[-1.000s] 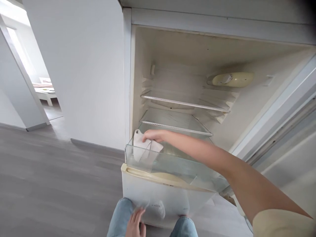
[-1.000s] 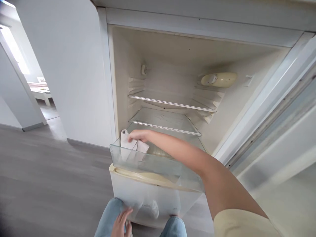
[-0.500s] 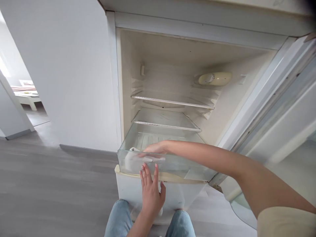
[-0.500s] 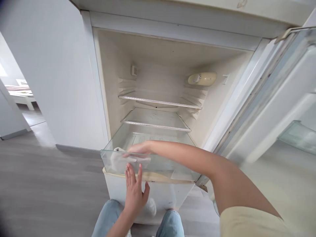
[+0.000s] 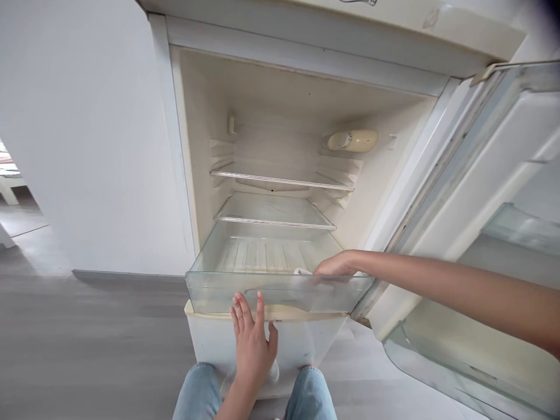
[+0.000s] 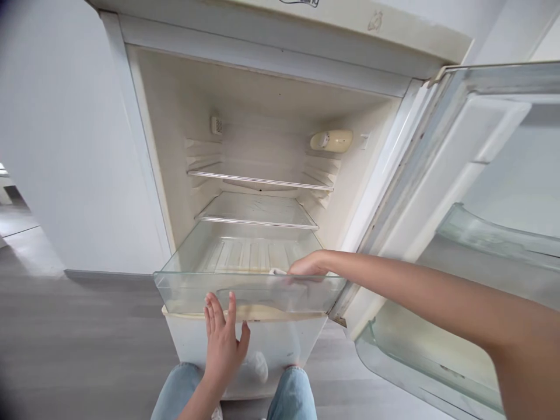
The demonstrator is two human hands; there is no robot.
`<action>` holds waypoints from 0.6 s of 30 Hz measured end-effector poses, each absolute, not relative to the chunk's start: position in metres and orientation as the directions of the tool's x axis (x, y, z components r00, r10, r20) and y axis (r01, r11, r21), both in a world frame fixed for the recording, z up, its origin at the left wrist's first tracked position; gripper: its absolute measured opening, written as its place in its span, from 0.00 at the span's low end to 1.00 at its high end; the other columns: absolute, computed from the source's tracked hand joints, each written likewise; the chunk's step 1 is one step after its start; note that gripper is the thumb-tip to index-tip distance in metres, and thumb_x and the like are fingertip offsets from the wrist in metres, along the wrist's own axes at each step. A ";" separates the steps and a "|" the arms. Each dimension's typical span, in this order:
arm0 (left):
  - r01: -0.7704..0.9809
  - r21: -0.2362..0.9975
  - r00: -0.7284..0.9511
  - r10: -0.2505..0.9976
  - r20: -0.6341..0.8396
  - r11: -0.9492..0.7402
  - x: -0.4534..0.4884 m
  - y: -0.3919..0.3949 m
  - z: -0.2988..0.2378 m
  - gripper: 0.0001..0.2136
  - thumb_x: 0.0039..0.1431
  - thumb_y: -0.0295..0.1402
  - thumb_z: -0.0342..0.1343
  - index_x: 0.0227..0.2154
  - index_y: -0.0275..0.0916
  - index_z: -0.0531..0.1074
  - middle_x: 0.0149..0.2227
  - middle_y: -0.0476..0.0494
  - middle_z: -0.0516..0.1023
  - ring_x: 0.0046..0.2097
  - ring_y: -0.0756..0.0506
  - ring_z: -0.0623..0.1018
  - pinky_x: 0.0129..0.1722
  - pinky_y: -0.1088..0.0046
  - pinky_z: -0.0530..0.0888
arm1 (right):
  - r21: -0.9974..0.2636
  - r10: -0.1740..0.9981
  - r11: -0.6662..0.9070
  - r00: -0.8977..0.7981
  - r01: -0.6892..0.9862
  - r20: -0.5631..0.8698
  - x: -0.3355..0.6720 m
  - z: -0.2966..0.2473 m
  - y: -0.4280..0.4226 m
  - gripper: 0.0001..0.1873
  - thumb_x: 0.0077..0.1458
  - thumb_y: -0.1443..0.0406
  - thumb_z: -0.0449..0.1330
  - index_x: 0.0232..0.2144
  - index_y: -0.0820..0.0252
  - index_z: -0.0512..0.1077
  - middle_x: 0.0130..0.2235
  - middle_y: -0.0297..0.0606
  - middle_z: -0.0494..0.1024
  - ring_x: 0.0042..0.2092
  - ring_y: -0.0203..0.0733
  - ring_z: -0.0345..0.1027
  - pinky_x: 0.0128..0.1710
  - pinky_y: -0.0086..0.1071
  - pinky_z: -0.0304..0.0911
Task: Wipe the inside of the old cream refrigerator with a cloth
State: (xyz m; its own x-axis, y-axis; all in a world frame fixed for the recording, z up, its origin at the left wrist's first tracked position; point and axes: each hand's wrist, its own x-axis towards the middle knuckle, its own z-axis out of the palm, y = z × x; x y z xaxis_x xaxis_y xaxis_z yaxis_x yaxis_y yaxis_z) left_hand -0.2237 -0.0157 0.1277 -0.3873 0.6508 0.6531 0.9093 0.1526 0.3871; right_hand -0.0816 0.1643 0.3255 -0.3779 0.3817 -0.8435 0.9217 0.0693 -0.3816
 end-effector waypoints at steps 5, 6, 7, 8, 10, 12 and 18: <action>0.902 0.409 -0.393 0.662 0.638 0.141 -0.223 -0.017 0.130 0.34 0.60 0.30 0.45 0.64 0.47 0.33 0.68 0.40 0.15 0.68 0.30 0.32 0.61 0.37 0.57 | -0.293 0.378 0.051 -0.290 0.955 -0.879 -0.055 0.333 0.176 0.11 0.50 0.61 0.57 0.31 0.60 0.77 0.32 0.42 0.79 0.38 0.45 0.76 0.36 0.36 0.71; 0.901 0.412 -0.392 0.666 0.635 0.138 -0.223 -0.018 0.130 0.34 0.60 0.30 0.44 0.65 0.47 0.33 0.68 0.40 0.14 0.68 0.30 0.32 0.61 0.37 0.56 | -0.277 0.390 0.060 -0.278 0.959 -0.878 -0.055 0.334 0.176 0.11 0.50 0.62 0.57 0.31 0.60 0.77 0.31 0.42 0.79 0.38 0.46 0.76 0.35 0.36 0.71; 0.900 0.414 -0.392 0.668 0.632 0.136 -0.223 -0.018 0.131 0.34 0.60 0.30 0.44 0.65 0.46 0.33 0.68 0.40 0.14 0.68 0.30 0.32 0.61 0.37 0.56 | -0.270 0.401 0.076 -0.277 0.960 -0.873 -0.058 0.335 0.175 0.11 0.50 0.62 0.57 0.31 0.60 0.77 0.31 0.42 0.79 0.38 0.46 0.76 0.35 0.36 0.72; 0.898 0.418 -0.394 0.668 0.631 0.135 -0.223 -0.018 0.131 0.34 0.60 0.30 0.44 0.65 0.46 0.33 0.68 0.40 0.14 0.68 0.30 0.31 0.61 0.37 0.56 | -0.270 0.404 0.098 -0.286 0.958 -0.869 -0.062 0.336 0.172 0.11 0.50 0.62 0.57 0.32 0.60 0.77 0.30 0.41 0.79 0.39 0.46 0.76 0.35 0.36 0.72; 0.894 0.427 -0.400 0.665 0.630 0.133 -0.223 -0.017 0.133 0.34 0.60 0.30 0.44 0.65 0.46 0.34 0.68 0.40 0.15 0.68 0.30 0.32 0.61 0.38 0.56 | -0.297 0.401 0.145 -0.330 0.944 -0.854 -0.075 0.340 0.163 0.11 0.50 0.62 0.57 0.32 0.61 0.76 0.31 0.41 0.80 0.40 0.46 0.75 0.37 0.36 0.72; 0.890 0.437 -0.406 0.665 0.627 0.130 -0.224 -0.017 0.135 0.34 0.60 0.29 0.44 0.65 0.46 0.34 0.68 0.41 0.15 0.69 0.30 0.32 0.62 0.38 0.56 | -0.352 0.425 0.200 -0.404 0.915 -0.810 -0.090 0.345 0.151 0.11 0.50 0.62 0.57 0.33 0.61 0.76 0.34 0.40 0.80 0.42 0.45 0.74 0.40 0.36 0.71; 0.879 0.462 -0.416 0.654 0.631 0.114 -0.225 -0.017 0.135 0.34 0.59 0.28 0.46 0.65 0.46 0.35 0.68 0.41 0.17 0.69 0.31 0.33 0.62 0.38 0.56 | -0.474 0.507 0.364 -0.597 0.802 -0.621 -0.131 0.358 0.117 0.15 0.56 0.60 0.52 0.38 0.61 0.75 0.49 0.41 0.76 0.51 0.43 0.69 0.53 0.37 0.62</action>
